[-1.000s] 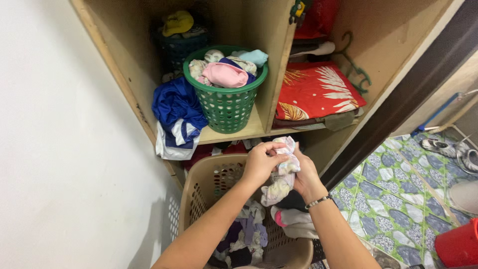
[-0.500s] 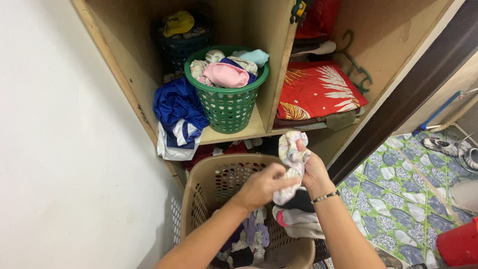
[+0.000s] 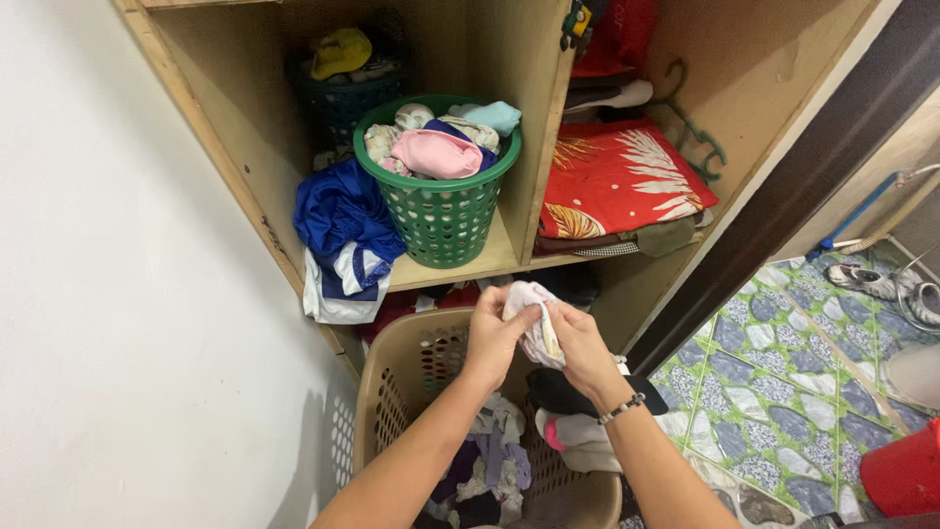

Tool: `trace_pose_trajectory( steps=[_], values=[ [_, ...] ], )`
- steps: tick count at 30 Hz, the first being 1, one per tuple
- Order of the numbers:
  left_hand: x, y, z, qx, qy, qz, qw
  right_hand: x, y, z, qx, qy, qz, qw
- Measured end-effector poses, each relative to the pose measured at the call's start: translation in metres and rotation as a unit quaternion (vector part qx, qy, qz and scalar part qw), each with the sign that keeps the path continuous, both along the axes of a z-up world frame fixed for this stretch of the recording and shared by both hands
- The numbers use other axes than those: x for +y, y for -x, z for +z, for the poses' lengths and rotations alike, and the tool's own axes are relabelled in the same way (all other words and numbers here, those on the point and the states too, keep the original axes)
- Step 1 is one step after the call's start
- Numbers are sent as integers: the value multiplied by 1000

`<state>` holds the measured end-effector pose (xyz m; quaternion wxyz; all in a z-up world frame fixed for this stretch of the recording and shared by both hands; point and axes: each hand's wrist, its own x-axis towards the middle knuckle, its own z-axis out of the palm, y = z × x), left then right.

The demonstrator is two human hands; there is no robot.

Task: The person folds various small clothing items, including socks and underwear, one by one from a beige laundry basket and places them into a green basket on a shelf.

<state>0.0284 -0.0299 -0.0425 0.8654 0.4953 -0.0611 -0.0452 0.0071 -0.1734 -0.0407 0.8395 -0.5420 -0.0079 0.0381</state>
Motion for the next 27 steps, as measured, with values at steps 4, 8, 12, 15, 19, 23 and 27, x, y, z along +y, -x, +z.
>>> trace_pose_trajectory(
  steps=[4, 8, 12, 15, 19, 23, 27],
  values=[
    [16, -8, -6, 99, 47, -124, 986, -2, 14, 28, -94, 127, 13, 987],
    [27, -15, -4, -21, -51, -95, 994, -3, 16, 43, -143, 266, 15, 953],
    [26, -5, 2, -265, -305, 154, 902, 8, 6, 33, -65, 338, -71, 936],
    [24, 0, 7, -292, -315, 222, 875, 20, 4, 25, -36, 378, -108, 919],
    [25, -9, 6, -279, -309, 331, 847, 35, 15, 35, -229, 451, -110, 855],
    [24, -28, 0, -174, -227, 317, 904, 44, 33, 59, -433, 499, -65, 748],
    [21, -31, 3, 171, 152, 51, 972, 34, 26, 79, -497, 487, -51, 717]
  ],
)
